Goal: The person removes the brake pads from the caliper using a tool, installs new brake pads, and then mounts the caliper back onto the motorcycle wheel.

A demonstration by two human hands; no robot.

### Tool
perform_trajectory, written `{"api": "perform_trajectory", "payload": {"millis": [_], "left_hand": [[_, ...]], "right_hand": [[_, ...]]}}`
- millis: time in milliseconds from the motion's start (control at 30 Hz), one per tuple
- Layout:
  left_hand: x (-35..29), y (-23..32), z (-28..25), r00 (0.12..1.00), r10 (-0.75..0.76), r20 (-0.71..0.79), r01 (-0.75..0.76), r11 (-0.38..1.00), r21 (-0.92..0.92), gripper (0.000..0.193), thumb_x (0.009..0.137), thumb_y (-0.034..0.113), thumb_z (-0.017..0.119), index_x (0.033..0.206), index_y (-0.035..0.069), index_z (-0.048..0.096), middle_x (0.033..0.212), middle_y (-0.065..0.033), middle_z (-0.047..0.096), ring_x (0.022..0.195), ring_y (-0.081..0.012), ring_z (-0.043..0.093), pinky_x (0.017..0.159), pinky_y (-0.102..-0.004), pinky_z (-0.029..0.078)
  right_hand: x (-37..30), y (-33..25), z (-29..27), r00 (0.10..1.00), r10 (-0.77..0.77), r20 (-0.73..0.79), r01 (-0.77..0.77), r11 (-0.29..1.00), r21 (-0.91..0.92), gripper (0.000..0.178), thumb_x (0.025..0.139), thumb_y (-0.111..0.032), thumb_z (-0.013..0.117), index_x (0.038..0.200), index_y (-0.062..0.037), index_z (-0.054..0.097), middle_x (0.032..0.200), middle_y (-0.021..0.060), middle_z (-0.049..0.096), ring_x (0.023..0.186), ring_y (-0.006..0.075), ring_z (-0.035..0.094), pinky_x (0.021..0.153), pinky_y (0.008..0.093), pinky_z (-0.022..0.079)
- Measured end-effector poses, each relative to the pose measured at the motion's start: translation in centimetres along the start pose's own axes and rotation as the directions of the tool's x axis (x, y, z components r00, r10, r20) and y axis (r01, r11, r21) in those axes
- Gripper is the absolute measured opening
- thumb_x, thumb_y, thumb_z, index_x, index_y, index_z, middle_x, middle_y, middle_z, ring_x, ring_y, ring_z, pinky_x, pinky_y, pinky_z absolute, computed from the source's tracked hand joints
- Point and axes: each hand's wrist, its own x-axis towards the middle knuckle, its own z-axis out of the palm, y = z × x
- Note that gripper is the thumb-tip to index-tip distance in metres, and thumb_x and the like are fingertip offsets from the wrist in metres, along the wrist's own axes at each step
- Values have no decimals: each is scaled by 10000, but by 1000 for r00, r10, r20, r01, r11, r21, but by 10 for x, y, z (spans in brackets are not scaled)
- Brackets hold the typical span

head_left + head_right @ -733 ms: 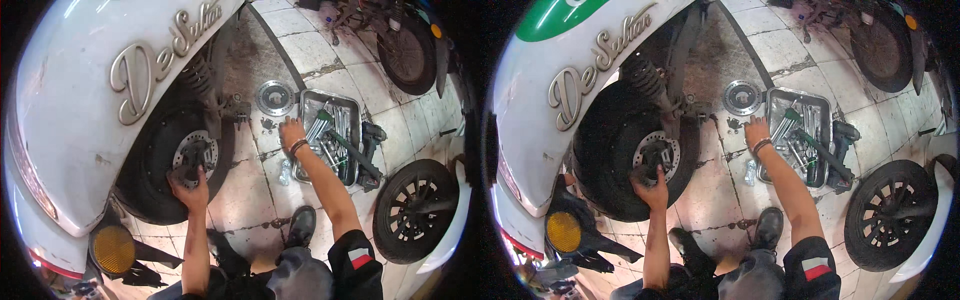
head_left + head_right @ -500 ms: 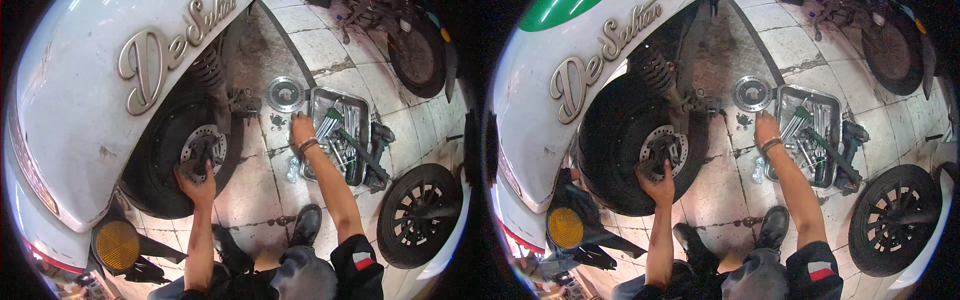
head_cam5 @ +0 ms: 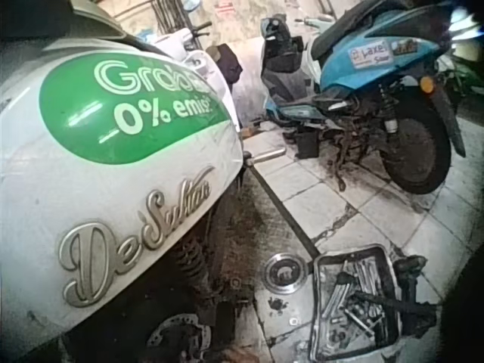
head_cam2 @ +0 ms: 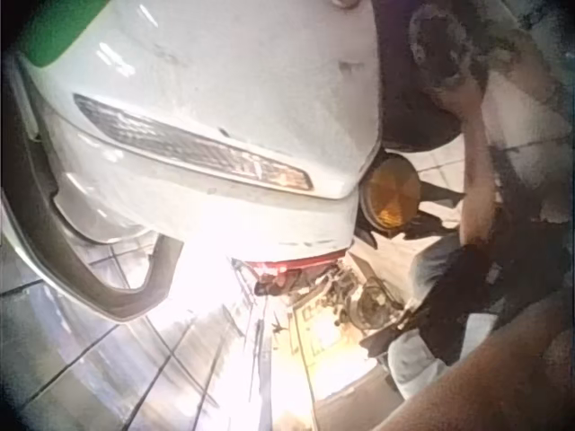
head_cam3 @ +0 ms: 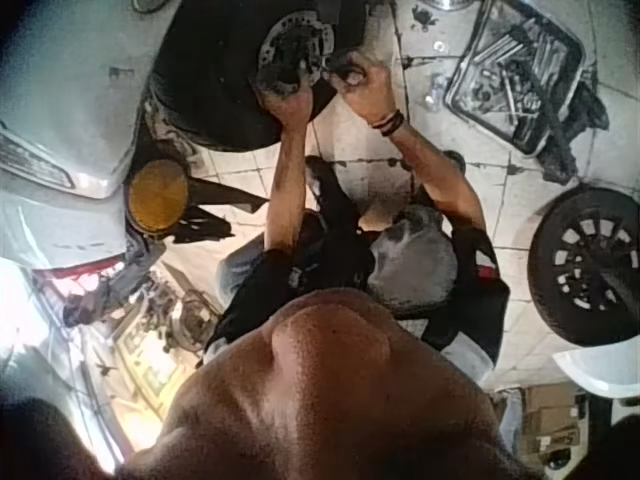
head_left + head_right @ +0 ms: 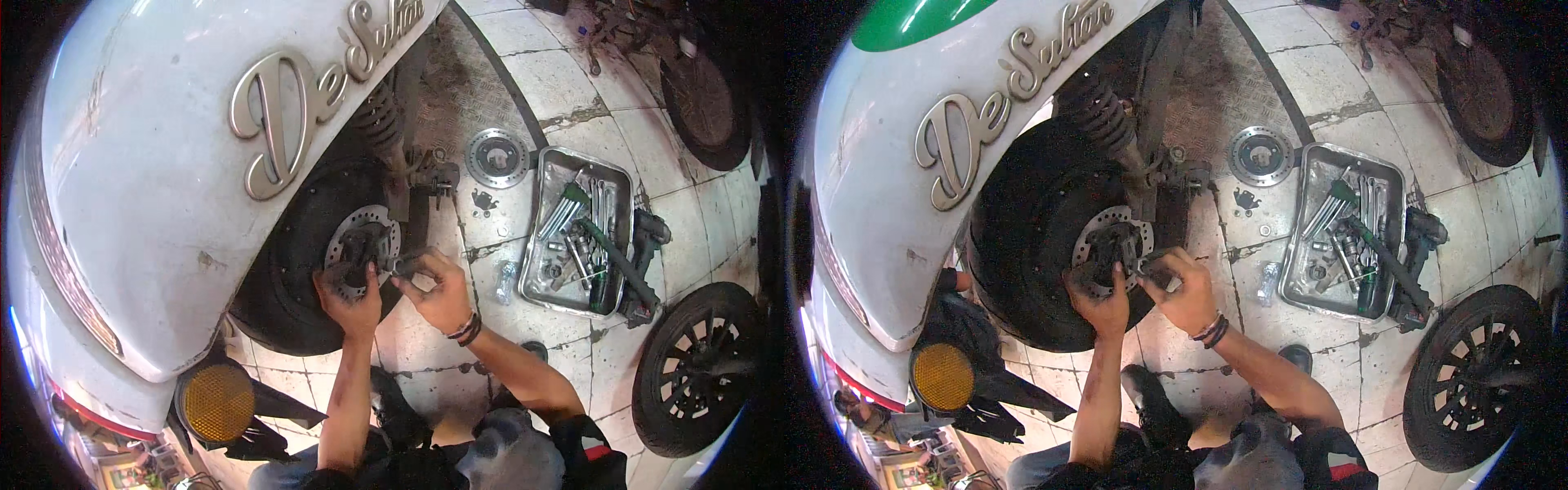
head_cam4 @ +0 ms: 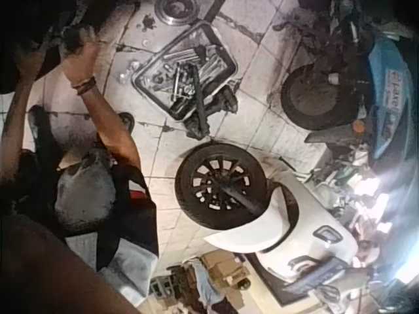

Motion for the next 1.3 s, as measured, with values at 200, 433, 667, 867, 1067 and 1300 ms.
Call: {"api": "perform_trajectory", "payload": {"millis": [200,433,667,867,1067,1300], "left_hand": [[3,-5,-3,997,32,72,-39,995,92,429,801,192,861,1060,-36,607,1063,-168,639,994,-335,609,933,-466,468],[5,2,-3,998,67,16,-69,985,160,378,778,200,866,955,-30,623,1007,-203,634,931,-401,621,903,-475,486],[3,-4,-3,995,97,21,-99,990,97,387,778,164,867,1005,-18,612,1023,-188,627,919,-365,604,886,-469,476],[6,-1,-1,992,123,2,-122,984,133,369,782,170,861,980,-22,615,996,-191,630,918,-375,611,885,-468,480],[5,3,-3,992,124,28,-127,986,110,374,784,176,863,980,-23,615,965,-178,631,921,-372,609,884,-472,478],[3,-3,-1,995,98,22,-100,991,87,379,777,160,876,978,-19,609,971,-171,635,917,-344,601,891,-459,468]], "right_hand": [[5,-11,9,996,61,-58,-54,992,114,324,760,18,829,1057,27,700,1046,119,679,926,223,732,798,319,601],[1,-13,5,1000,-29,2,30,992,-123,404,747,1,829,1137,-6,724,1015,142,658,922,287,724,765,339,596],[2,-18,6,977,-213,-5,204,942,-266,420,732,-14,811,1145,-38,734,998,155,648,890,357,669,759,400,534],[2,-18,9,982,-180,-56,162,956,-245,370,738,16,793,1095,-46,720,1001,158,643,903,361,667,756,396,539],[5,-11,8,960,-275,-46,251,924,-288,366,725,55,759,1075,-41,710,1021,158,638,887,361,668,746,407,547],[6,-16,1,960,-279,32,274,905,-325,299,773,-36,800,1055,-29,701,998,170,645,845,372,668,711,407,548]]}}
